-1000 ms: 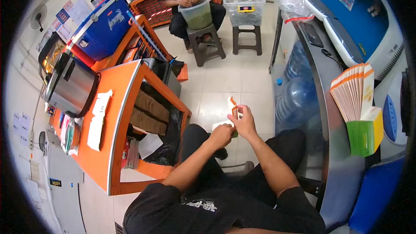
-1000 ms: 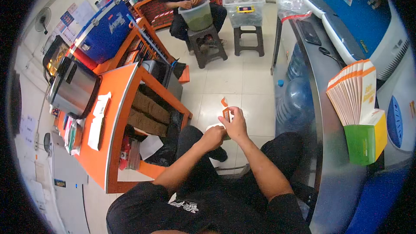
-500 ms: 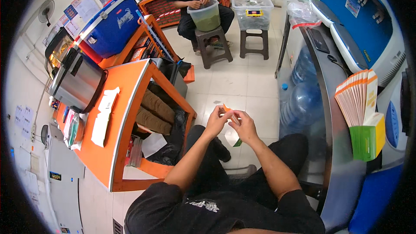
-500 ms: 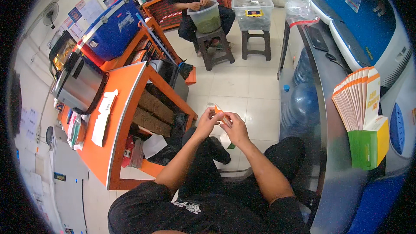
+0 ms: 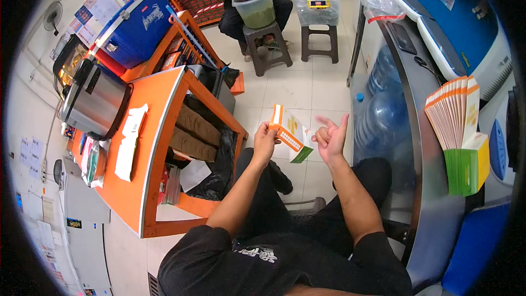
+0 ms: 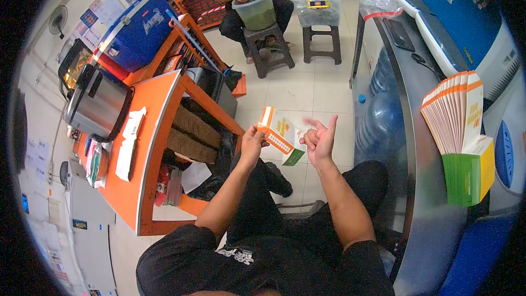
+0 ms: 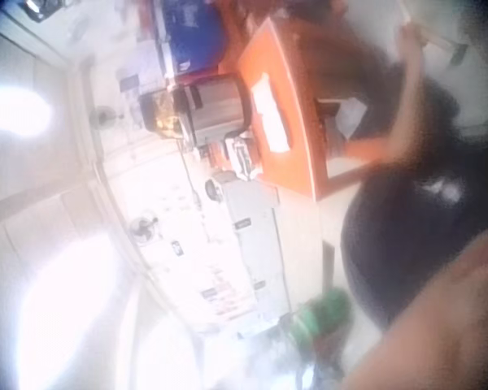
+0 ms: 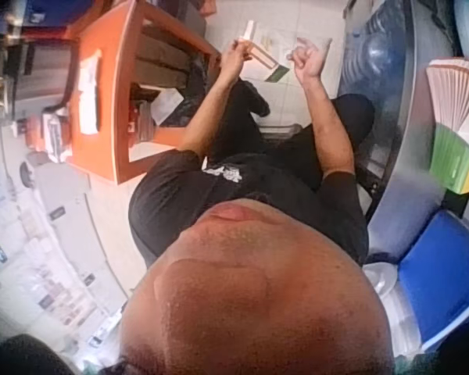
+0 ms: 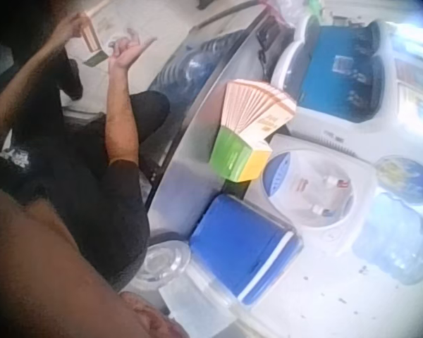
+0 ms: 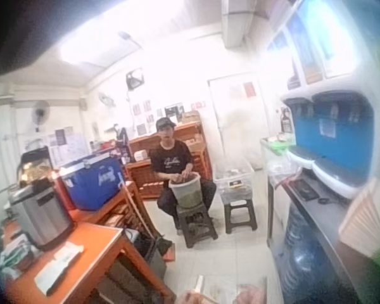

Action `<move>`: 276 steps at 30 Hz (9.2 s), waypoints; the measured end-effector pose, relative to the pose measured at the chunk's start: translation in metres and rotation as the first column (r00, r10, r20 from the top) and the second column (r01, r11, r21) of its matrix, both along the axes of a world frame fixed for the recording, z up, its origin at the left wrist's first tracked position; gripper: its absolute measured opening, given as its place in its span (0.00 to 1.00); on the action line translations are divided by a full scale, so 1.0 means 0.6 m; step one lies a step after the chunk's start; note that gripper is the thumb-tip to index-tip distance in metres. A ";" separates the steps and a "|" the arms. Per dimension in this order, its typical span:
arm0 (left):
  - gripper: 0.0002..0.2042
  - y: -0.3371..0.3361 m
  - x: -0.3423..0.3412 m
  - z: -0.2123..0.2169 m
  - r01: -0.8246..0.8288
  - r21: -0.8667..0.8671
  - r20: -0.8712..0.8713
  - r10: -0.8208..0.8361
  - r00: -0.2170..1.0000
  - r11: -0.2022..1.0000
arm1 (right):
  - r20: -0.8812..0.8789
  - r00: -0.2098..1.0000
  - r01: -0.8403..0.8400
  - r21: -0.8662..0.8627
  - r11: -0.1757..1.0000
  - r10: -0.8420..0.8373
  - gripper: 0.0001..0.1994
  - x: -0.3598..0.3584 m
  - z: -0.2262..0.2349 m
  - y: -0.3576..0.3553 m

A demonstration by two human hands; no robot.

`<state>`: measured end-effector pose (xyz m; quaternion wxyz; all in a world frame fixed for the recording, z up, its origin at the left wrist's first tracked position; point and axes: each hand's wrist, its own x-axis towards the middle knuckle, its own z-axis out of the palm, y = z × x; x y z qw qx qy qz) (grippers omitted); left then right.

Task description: The person assembles cardboard food boxes by hand, folding the flaps and sides to create the box shape, then stacks the finished boxes on a counter.

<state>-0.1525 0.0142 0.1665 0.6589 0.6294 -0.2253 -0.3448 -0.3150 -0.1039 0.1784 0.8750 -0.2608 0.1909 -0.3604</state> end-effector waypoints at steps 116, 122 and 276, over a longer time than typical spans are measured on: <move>0.08 -0.031 -0.079 -0.012 0.112 -0.153 -0.144 -0.134 0.980 0.982 | -0.283 0.903 0.107 -0.582 0.806 -0.324 0.11 0.026 -0.024 0.055; 0.19 0.000 -0.087 0.021 0.418 0.273 0.256 -0.484 0.837 0.866 | -0.396 0.759 0.067 -0.742 0.667 -0.517 0.06 0.032 -0.028 0.032; 0.22 -0.014 -0.073 0.041 0.055 0.048 0.152 -0.062 0.986 0.997 | -0.443 0.790 0.011 -0.681 0.732 -0.424 0.29 0.024 -0.022 0.030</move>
